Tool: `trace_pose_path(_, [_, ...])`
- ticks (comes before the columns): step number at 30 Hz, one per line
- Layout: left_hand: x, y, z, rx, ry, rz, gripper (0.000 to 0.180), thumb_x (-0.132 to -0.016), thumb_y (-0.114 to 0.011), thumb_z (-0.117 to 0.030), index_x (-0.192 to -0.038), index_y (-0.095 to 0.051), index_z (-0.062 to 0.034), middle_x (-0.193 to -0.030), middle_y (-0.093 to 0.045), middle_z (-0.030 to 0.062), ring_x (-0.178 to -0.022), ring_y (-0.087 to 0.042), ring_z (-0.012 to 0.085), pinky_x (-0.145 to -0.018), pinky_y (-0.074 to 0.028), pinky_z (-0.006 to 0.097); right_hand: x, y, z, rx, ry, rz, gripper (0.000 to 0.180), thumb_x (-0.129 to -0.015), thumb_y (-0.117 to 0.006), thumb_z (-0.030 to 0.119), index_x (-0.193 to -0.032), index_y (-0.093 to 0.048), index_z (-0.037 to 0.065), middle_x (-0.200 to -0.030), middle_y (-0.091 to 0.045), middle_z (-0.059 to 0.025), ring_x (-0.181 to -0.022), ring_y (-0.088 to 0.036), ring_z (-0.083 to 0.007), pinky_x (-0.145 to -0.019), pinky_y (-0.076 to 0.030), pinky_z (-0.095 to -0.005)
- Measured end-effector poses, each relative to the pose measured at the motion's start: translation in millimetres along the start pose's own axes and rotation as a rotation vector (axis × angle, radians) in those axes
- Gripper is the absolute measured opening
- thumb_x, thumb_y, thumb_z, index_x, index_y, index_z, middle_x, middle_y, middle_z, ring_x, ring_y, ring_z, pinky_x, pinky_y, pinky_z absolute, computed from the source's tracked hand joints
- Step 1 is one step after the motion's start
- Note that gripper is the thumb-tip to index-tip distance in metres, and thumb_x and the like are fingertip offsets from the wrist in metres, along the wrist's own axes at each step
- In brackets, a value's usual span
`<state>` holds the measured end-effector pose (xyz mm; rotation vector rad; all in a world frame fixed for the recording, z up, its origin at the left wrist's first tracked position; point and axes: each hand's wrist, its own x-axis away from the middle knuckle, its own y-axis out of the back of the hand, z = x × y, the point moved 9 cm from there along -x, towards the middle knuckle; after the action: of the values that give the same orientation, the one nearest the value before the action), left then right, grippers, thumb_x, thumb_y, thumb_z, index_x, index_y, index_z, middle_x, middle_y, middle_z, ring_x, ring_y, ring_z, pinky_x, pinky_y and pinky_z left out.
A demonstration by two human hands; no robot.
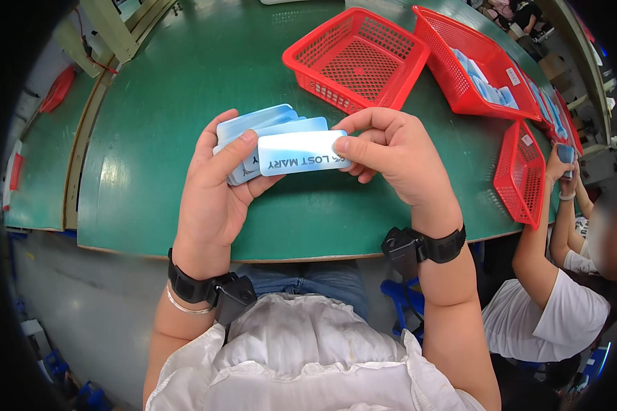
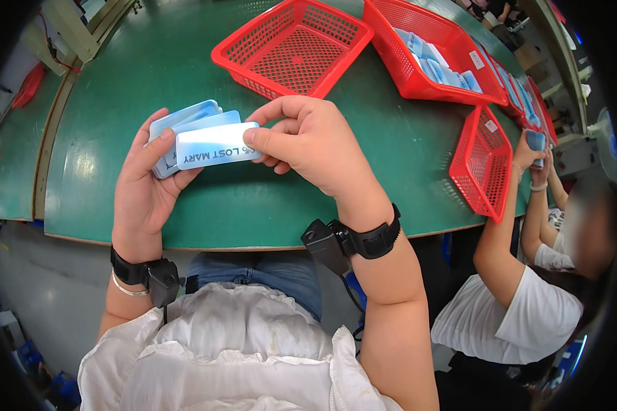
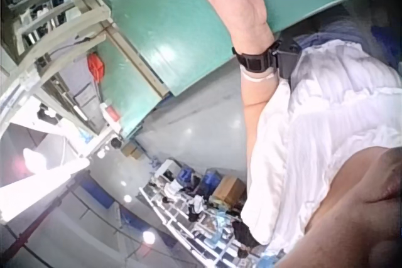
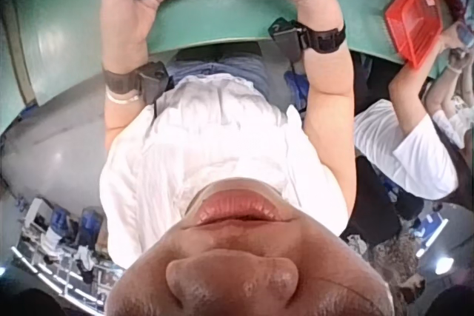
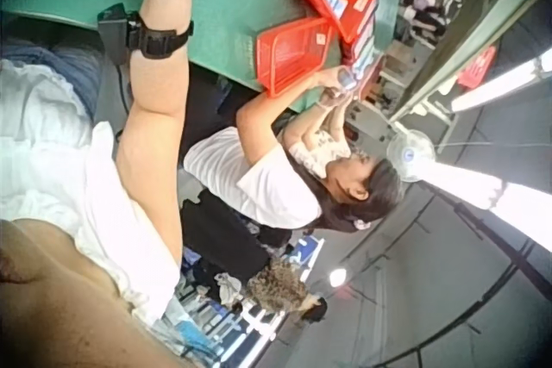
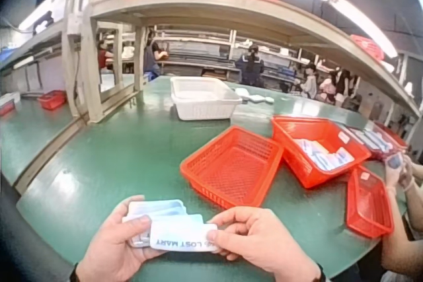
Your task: Sorting and inspecting blue plastic electronic device panels at a factory workstation.
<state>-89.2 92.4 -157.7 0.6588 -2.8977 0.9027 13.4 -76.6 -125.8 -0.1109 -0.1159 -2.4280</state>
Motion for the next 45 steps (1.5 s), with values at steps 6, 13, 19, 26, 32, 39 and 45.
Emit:
trace_pose_path(6, [2.7, 1.3, -0.1, -0.01, -0.012, -0.009, 0.059, -0.091, -0.064, -0.015, -0.137, -0.031, -0.0001, -0.123, -0.052, 0.0165, -0.105, -0.063, 0.026, -0.082, -0.059, 0.037, 2.0, -2.8, -2.2, 0.005, -0.043, 0.031, 0.028, -0.081, -0.075, 0.017, -0.099, -0.065, -0.001, -0.071, -0.068, -0.0059, -0.06, -0.06, -0.0075, -0.053, -0.047, -0.0205])
trace_pose_path(13, [0.6, 25.8, -22.9, 0.127, -0.251, -0.2, 0.061, -0.088, -0.066, -0.01, -0.134, -0.028, 0.0012, -0.12, -0.052, 0.0197, -0.103, -0.063, 0.0313, -0.084, -0.061, 0.041, -1.2, -4.3, -9.3, 0.511, 0.068, 0.097, 0.026, -0.075, -0.074, 0.015, -0.094, -0.065, -0.001, -0.072, -0.066, -0.0049, -0.064, -0.059, -0.0087, -0.055, -0.047, -0.0237])
trace_pose_path(19, [2.6, 3.8, -10.5, 0.003, -0.082, -0.081, 0.066, -0.085, -0.07, -0.009, -0.136, -0.03, 0.0015, -0.12, -0.052, 0.0175, -0.102, -0.064, 0.0286, -0.081, -0.061, 0.039, 1.1, -7.0, 7.2, 0.547, 0.224, 0.031, 0.033, -0.074, -0.079, 0.017, -0.098, -0.064, 0.0, -0.089, -0.063, -0.0059, -0.074, -0.06, -0.0096, -0.057, -0.048, -0.0263])
trace_pose_path(26, [6.0, -9.4, 6.5, -0.098, 0.056, 0.016, 0.066, -0.085, -0.072, -0.012, -0.136, -0.033, 0.0011, -0.121, -0.052, 0.0167, -0.102, -0.063, 0.0259, -0.08, -0.061, 0.036, 0.1, -7.2, 4.1, 0.056, 0.124, 0.01, 0.024, -0.08, -0.076, 0.012, -0.098, -0.065, -0.001, -0.078, -0.065, -0.0034, -0.064, -0.059, -0.0065, -0.05, -0.048, -0.0197])
trace_pose_path(32, [4.7, -10.7, 7.9, -0.044, 0.063, -0.007, 0.056, -0.091, -0.064, -0.011, -0.138, -0.035, 0.0004, -0.121, -0.054, 0.0153, -0.098, -0.066, 0.0253, -0.075, -0.064, 0.033, -0.6, 1.8, 2.7, 0.073, 0.127, -0.016, 0.022, -0.082, -0.074, 0.015, -0.096, -0.066, -0.001, -0.079, -0.067, -0.005, -0.063, -0.06, -0.007, -0.049, -0.048, -0.0203])
trace_pose_path(39, [4.2, 0.2, -1.8, -0.087, -0.04, -0.106, 0.064, -0.088, -0.067, -0.014, -0.138, -0.03, 0.0025, -0.12, -0.052, 0.0165, -0.102, -0.063, 0.0255, -0.081, -0.061, 0.035, -0.9, 9.2, -5.9, -0.159, -0.016, -0.056, 0.028, -0.098, -0.053, 0.024, -0.106, -0.063, 0.0, -0.084, -0.067, -0.0073, -0.067, -0.063, -0.0104, -0.052, -0.051, -0.0232])
trace_pose_path(45, [3.4, 0.6, 0.1, -0.067, 0.002, -0.108, 0.066, -0.087, -0.067, -0.014, -0.139, -0.029, 0.0019, -0.12, -0.052, 0.0162, -0.103, -0.063, 0.0262, -0.081, -0.061, 0.036, -0.9, 3.2, -3.5, 0.05, 0.039, 0.0, 0.031, -0.099, -0.051, 0.027, -0.11, -0.063, 0.001, -0.083, -0.067, -0.0052, -0.067, -0.062, -0.0095, -0.052, -0.048, -0.0221])
